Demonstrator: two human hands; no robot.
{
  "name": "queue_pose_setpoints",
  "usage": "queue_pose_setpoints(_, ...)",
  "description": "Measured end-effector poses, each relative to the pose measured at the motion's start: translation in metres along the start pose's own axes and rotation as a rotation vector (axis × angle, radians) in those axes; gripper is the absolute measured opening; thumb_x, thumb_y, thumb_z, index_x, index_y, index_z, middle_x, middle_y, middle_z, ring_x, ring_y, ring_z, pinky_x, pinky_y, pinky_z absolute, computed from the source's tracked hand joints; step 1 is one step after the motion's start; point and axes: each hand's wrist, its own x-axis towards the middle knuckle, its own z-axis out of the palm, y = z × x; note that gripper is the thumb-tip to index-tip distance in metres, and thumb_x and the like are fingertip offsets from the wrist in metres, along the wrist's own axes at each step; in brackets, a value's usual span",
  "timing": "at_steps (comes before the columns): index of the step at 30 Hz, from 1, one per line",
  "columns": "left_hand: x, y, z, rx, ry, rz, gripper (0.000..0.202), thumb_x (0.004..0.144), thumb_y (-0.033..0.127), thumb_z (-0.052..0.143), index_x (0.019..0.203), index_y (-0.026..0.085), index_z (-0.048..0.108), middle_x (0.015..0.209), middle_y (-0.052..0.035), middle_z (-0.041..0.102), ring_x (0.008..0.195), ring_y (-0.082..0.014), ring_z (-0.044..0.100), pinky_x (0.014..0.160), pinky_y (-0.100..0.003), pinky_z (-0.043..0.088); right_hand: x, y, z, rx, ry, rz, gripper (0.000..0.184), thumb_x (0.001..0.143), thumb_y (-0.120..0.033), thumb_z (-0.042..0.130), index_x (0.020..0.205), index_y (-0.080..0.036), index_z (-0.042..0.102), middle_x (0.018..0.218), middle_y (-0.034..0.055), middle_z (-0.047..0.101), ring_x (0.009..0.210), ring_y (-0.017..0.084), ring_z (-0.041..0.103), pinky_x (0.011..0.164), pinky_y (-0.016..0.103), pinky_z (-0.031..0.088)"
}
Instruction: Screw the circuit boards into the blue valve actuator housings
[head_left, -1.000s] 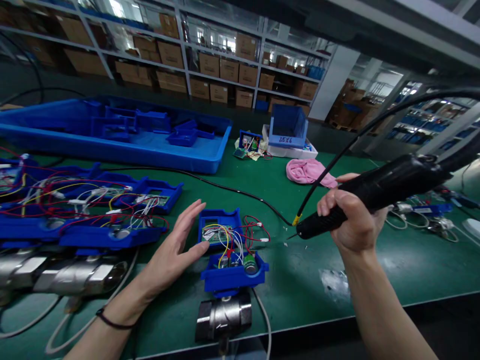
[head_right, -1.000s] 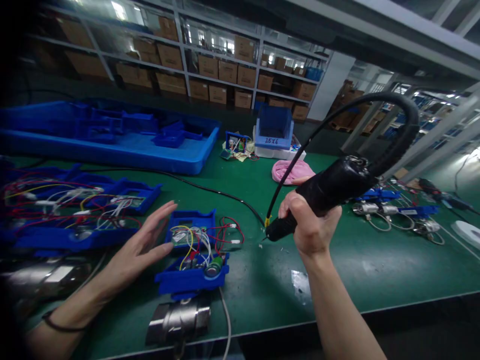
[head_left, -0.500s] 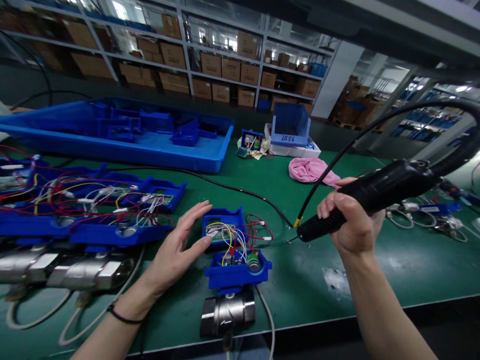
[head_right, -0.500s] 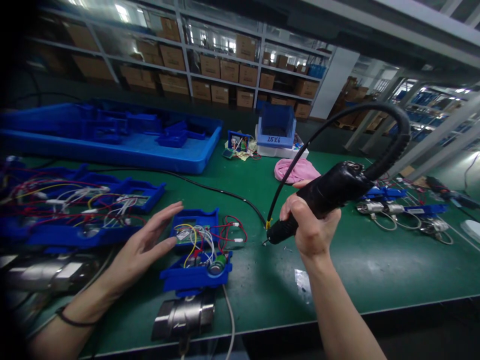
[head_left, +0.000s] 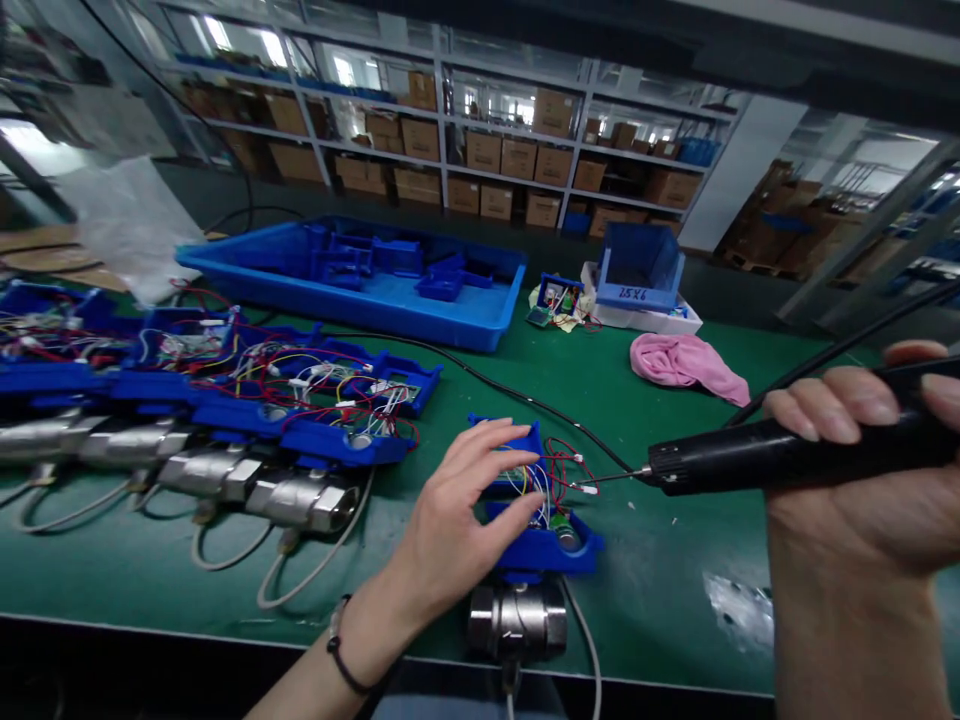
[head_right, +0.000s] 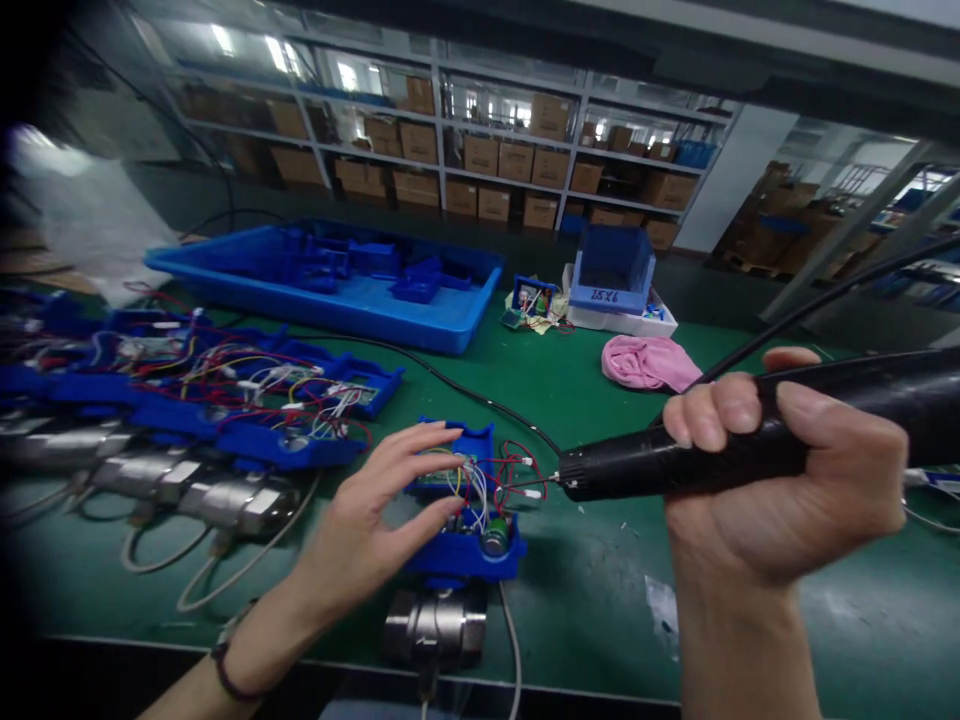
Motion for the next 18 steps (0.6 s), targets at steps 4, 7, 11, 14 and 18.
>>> queue_pose_setpoints(4,-0.001,0.006,0.006,0.036,-0.015,0.061,0.019,0.08,0.023,0.067,0.099,0.021,0.065,0.12,-0.0086,0.064,0.118,-0.0226,0.054,0.109,-0.056,0.034,-0.007,-0.004,0.012,0.044,-0.012,0.022,0.02,0.054,-0.021,0.048,0.072,-0.015,0.056,0.043,-0.0081,0.037,0.035,0.004,0.031,0.034,0.019,0.025)
queue_pose_setpoints(7,-0.002,0.005,0.008,0.019,-0.008,0.059,0.01,0.08,0.021,0.066,0.09,0.021,0.066,0.115,-0.0073,0.066,0.113,-0.0214,0.058,0.11,-0.057,0.032,-0.011,-0.004,0.016,0.06,-0.033,0.03,0.019,0.056,-0.022,0.048,0.072,-0.015,0.056,0.043,-0.0086,0.036,0.035,0.004,0.032,0.034,0.018,0.025)
queue_pose_setpoints(11,-0.003,0.005,0.006,0.022,0.018,0.084,0.002,0.082,0.019,0.064,0.081,0.021,0.066,0.11,-0.0065,0.068,0.109,-0.0212,0.061,0.108,-0.06,0.033,-0.014,-0.004,0.017,0.063,-0.056,0.042,0.017,0.058,-0.023,0.049,0.071,-0.016,0.055,0.044,-0.0084,0.037,0.036,0.004,0.034,0.035,0.018,0.027)
queue_pose_setpoints(14,-0.004,0.007,0.005,0.056,0.026,0.131,0.005,0.082,0.017,0.064,0.08,0.021,0.066,0.108,-0.0065,0.068,0.107,-0.022,0.061,0.106,-0.061,0.035,-0.016,-0.004,0.019,0.045,-0.06,0.047,0.018,0.057,-0.022,0.048,0.072,-0.016,0.055,0.043,-0.0086,0.037,0.036,0.004,0.034,0.035,0.019,0.026)
queue_pose_setpoints(18,-0.005,0.006,0.004,0.103,0.02,0.179,0.007,0.084,0.018,0.061,0.082,0.022,0.066,0.108,-0.0063,0.069,0.108,-0.0224,0.061,0.106,-0.061,0.035,-0.016,-0.003,0.023,0.016,-0.055,0.027,0.019,0.056,-0.024,0.047,0.072,-0.016,0.054,0.042,-0.0088,0.036,0.035,0.005,0.032,0.034,0.019,0.025)
